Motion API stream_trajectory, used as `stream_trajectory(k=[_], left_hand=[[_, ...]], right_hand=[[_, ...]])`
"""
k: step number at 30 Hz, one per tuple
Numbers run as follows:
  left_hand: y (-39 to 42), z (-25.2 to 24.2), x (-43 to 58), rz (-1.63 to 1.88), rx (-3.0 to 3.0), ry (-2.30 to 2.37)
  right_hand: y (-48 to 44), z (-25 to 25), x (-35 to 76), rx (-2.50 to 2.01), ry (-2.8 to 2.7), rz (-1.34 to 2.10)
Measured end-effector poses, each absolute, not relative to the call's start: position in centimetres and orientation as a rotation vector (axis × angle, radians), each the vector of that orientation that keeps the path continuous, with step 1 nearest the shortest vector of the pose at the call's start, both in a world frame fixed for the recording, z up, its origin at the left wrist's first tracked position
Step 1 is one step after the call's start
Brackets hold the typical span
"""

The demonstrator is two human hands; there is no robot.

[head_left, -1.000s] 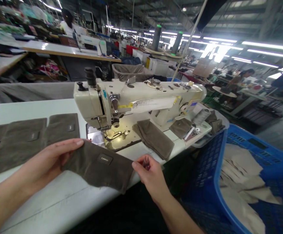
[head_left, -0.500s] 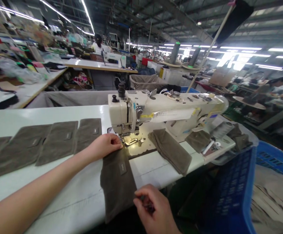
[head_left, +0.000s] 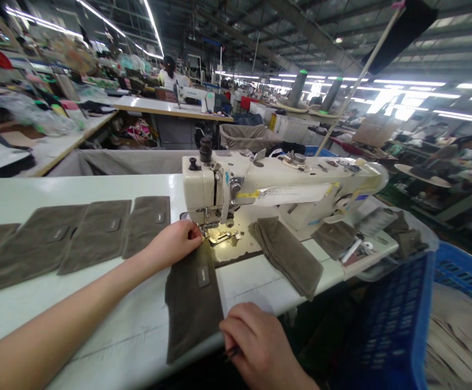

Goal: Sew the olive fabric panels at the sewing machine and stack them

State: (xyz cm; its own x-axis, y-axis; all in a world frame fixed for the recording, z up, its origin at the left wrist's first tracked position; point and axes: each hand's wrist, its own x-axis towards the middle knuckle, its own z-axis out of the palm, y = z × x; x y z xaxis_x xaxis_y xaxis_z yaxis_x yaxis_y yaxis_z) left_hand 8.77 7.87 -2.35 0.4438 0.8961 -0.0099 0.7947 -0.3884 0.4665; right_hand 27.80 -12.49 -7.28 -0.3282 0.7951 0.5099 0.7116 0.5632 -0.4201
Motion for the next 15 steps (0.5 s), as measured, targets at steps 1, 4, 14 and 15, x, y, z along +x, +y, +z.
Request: stream_trajectory(k=[1, 4, 14, 15], left_hand=[[7.89, -2.31, 8.8, 0.336, 2.297, 1.44], [7.93, -2.1, 8.97, 0.315, 2.299, 1.465], [8.47, -2.3, 9.21, 0.25, 2.29, 1.524], [8.5, -2.33, 9.21, 0.244, 2.291, 1.525]], right_hand=[[-12.41, -7.08, 27.71, -1.209, -2.133, 0.142], [-12.25, -6.72, 27.45, -1.232, -2.194, 0.128], [-12.06, -6.55, 27.32, -1.258, -2.262, 0.065], [-12.05, -6.49, 27.31, -1.261, -2.262, 0.069]])
